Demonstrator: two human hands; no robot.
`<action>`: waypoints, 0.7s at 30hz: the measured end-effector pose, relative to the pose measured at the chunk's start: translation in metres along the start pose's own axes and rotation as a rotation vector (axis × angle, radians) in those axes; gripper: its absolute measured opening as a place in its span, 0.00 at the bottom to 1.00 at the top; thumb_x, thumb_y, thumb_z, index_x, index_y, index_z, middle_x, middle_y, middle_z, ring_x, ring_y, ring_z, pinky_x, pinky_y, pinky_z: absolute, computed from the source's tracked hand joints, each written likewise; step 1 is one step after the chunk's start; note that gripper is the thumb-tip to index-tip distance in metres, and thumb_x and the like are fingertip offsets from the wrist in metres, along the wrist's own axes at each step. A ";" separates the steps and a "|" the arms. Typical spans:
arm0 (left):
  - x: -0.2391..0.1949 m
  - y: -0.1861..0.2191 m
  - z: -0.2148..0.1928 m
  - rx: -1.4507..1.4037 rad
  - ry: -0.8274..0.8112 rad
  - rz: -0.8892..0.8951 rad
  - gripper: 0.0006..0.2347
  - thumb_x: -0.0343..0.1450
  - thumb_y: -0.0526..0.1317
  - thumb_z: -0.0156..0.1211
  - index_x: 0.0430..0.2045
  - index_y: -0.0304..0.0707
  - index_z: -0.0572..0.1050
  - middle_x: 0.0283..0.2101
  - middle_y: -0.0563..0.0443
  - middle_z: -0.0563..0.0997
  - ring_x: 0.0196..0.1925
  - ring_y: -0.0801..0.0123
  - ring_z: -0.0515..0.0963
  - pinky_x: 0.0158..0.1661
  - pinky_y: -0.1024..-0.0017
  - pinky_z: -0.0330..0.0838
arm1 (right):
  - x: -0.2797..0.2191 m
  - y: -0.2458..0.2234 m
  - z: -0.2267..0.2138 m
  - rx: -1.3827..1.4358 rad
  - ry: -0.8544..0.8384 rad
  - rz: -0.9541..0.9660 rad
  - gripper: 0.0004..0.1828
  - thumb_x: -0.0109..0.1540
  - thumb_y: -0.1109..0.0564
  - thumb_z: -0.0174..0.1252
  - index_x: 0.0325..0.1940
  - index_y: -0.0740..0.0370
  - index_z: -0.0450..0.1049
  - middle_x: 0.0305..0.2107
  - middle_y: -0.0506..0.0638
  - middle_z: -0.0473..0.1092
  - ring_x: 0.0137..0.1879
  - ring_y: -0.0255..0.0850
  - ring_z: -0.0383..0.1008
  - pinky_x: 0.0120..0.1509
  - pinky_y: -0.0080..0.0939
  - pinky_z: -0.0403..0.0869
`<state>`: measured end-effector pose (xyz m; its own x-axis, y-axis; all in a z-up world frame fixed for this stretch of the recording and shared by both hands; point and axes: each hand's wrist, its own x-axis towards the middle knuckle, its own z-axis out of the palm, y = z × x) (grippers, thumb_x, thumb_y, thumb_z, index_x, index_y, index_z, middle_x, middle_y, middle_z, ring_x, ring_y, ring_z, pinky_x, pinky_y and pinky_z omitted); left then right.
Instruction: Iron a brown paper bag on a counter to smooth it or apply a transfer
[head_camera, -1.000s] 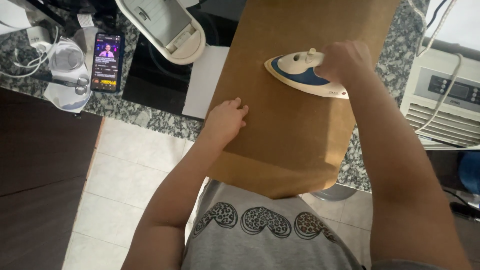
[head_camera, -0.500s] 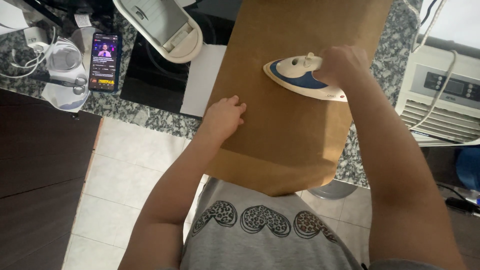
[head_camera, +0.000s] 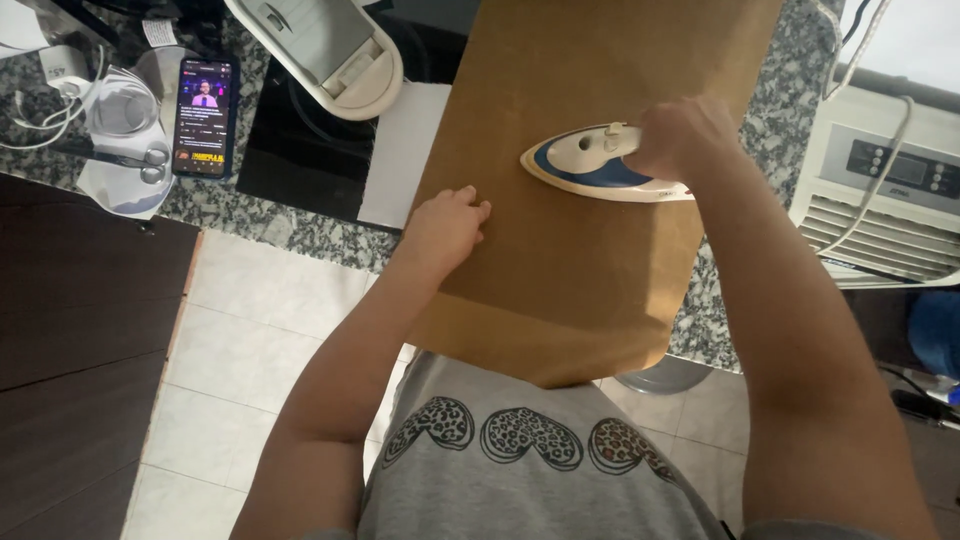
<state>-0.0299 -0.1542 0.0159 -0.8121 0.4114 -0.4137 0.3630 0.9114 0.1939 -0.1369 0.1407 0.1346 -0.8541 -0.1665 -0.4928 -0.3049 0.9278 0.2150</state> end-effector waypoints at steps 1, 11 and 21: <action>0.000 -0.001 0.003 0.001 -0.001 0.001 0.20 0.73 0.44 0.57 0.62 0.46 0.70 0.61 0.44 0.69 0.54 0.47 0.73 0.44 0.50 0.75 | -0.002 -0.002 -0.001 0.002 -0.001 0.001 0.26 0.56 0.38 0.51 0.56 0.39 0.80 0.46 0.51 0.81 0.52 0.57 0.81 0.45 0.50 0.75; -0.004 -0.002 0.000 -0.010 0.020 0.014 0.21 0.73 0.43 0.56 0.62 0.48 0.69 0.58 0.46 0.69 0.52 0.48 0.73 0.43 0.50 0.75 | -0.002 -0.005 0.012 0.108 0.054 0.083 0.17 0.57 0.44 0.51 0.40 0.53 0.80 0.33 0.53 0.80 0.41 0.56 0.80 0.38 0.48 0.73; -0.004 -0.001 -0.003 -0.013 -0.021 0.007 0.21 0.74 0.40 0.54 0.66 0.46 0.67 0.65 0.44 0.67 0.58 0.47 0.71 0.47 0.52 0.75 | -0.001 -0.004 0.017 0.044 0.039 0.013 0.24 0.56 0.40 0.47 0.47 0.48 0.80 0.41 0.52 0.81 0.49 0.57 0.81 0.42 0.51 0.76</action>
<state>-0.0282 -0.1564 0.0199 -0.7999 0.4179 -0.4307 0.3626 0.9084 0.2080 -0.1277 0.1433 0.1197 -0.8738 -0.1665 -0.4569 -0.2758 0.9436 0.1834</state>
